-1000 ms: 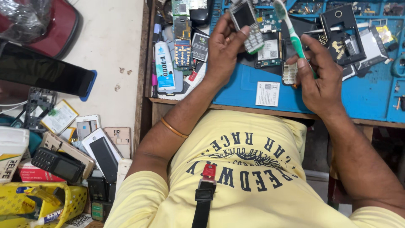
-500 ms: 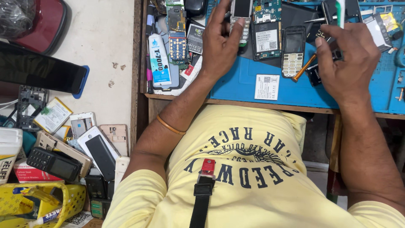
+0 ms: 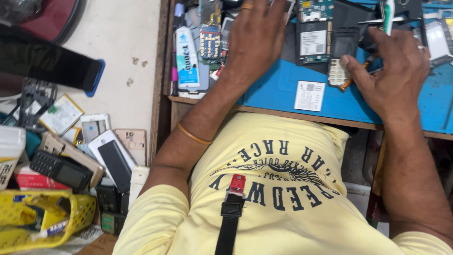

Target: The person uses a toothbrush to scrub the surface of a small green circuit board, then sets it down and picks up a disassembled mobile phone. They continue scrubbing the phone's internal components and battery area with the toothbrush.

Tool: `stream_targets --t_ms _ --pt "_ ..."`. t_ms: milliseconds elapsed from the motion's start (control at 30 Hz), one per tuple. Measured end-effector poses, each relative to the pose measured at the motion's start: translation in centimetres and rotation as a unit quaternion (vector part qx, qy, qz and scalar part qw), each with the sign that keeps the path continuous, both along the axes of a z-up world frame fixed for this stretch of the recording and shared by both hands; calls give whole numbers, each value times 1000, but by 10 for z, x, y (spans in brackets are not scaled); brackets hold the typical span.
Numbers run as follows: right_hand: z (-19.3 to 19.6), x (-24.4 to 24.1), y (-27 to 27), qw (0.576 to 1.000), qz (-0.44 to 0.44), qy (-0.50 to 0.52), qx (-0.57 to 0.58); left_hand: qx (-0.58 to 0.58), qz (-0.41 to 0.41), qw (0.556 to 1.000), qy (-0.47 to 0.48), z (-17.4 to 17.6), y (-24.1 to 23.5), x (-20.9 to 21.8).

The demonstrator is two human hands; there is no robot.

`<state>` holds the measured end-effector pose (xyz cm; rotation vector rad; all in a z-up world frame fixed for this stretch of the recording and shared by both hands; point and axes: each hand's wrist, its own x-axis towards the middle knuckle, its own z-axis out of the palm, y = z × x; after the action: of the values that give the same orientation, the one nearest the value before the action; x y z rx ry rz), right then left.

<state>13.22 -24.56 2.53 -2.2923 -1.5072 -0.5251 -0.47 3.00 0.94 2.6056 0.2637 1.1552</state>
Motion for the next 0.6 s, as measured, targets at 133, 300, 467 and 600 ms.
stream_targets --t_ms 133,300,467,600 --pt "-1 -4 3 996 2 -81 -42 13 -29 996 80 -18 -19 4" --pt "-13 -3 -5 991 -41 -96 -83 9 -47 990 132 -37 -30 15" --pt "-24 1 -8 996 -44 -24 -75 -19 -58 990 130 -44 -36 22" --pt "-22 0 -8 996 -39 -40 -69 -89 -95 984 124 -50 -40 31"
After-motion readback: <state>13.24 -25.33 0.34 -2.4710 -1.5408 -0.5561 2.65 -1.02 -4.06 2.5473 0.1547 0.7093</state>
